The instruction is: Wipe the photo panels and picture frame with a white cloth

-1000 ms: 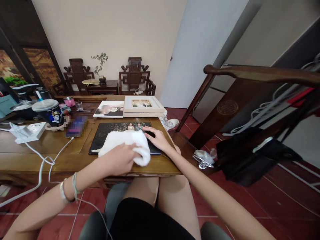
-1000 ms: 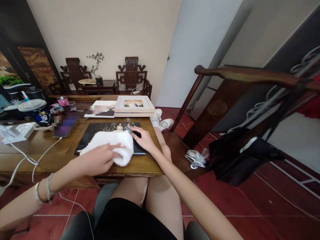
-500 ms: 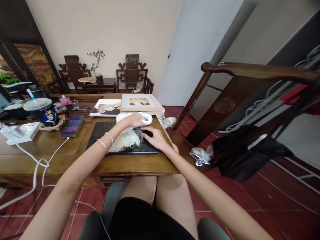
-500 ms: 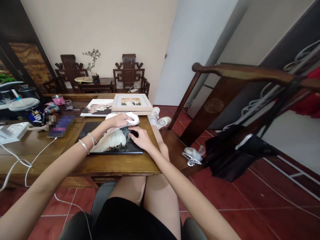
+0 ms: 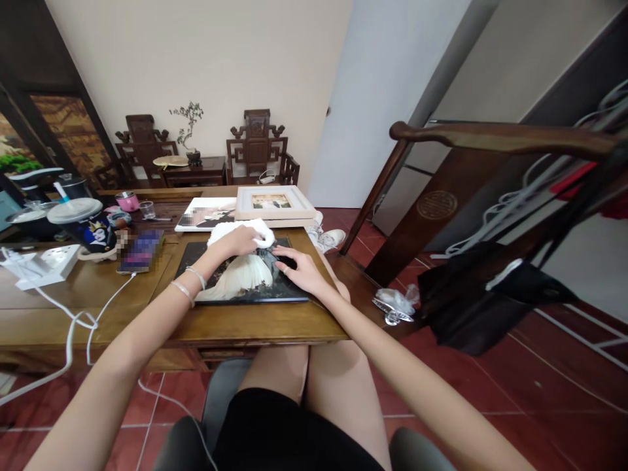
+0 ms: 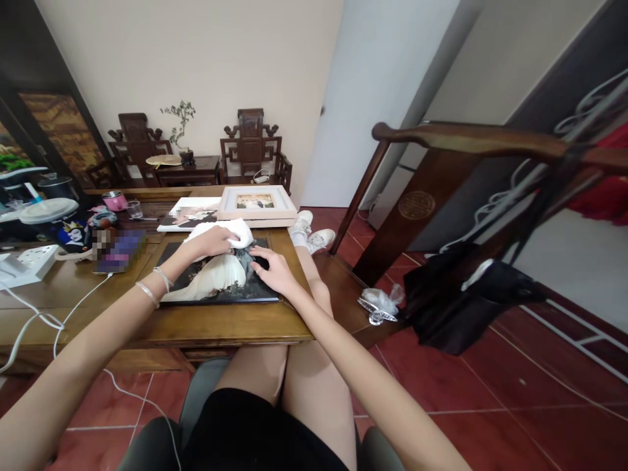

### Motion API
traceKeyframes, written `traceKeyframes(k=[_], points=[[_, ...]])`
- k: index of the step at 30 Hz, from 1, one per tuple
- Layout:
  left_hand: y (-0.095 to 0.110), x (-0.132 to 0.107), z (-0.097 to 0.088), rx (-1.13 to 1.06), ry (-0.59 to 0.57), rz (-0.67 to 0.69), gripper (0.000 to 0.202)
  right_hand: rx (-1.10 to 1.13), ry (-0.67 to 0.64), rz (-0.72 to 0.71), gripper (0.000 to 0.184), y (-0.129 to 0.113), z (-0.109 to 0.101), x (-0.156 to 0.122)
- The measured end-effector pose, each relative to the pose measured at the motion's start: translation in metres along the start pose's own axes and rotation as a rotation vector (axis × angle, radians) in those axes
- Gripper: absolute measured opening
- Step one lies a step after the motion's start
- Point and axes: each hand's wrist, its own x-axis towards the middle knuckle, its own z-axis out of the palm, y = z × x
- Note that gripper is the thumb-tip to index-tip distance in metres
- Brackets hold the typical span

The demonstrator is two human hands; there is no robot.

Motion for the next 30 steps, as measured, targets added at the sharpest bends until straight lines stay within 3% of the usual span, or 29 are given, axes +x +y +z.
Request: traceKeyframes(k=[4, 9, 13, 16, 23, 30], points=[[0.01, -0.037, 0.0, 0.076, -0.028, -0.022, 0.037, 0.011, 0.005, 0.001, 0.029, 0.002, 0.001, 0.0], [0.053, -0.083, 0.006, 0.131, -0.023, 0.057, 0.04, 0.02, 0.012, 0.002, 0.032, 0.001, 0.0, 0.0], [0.069, -0.098, 0.006, 0.16, -0.043, 0.108, 0.04, 0.017, 0.012, 0.024, 0.034, -0.001, 0.0, 0.0], [0.057, -0.087, 0.007, 0.14, -0.051, 0.1, 0.041, 0.0, 0.019, 0.021, 0.035, -0.002, -0.001, -0.001], [-0.001, -0.03, 0.025, 0.097, 0.056, 0.156, 0.044, -0.021, 0.027, 0.035, 0.037, -0.003, -0.001, -0.002], [-0.006, -0.015, 0.029, 0.172, 0.098, 0.126, 0.044, -0.005, 0.017, 0.038, 0.037, -0.001, -0.001, -0.001]])
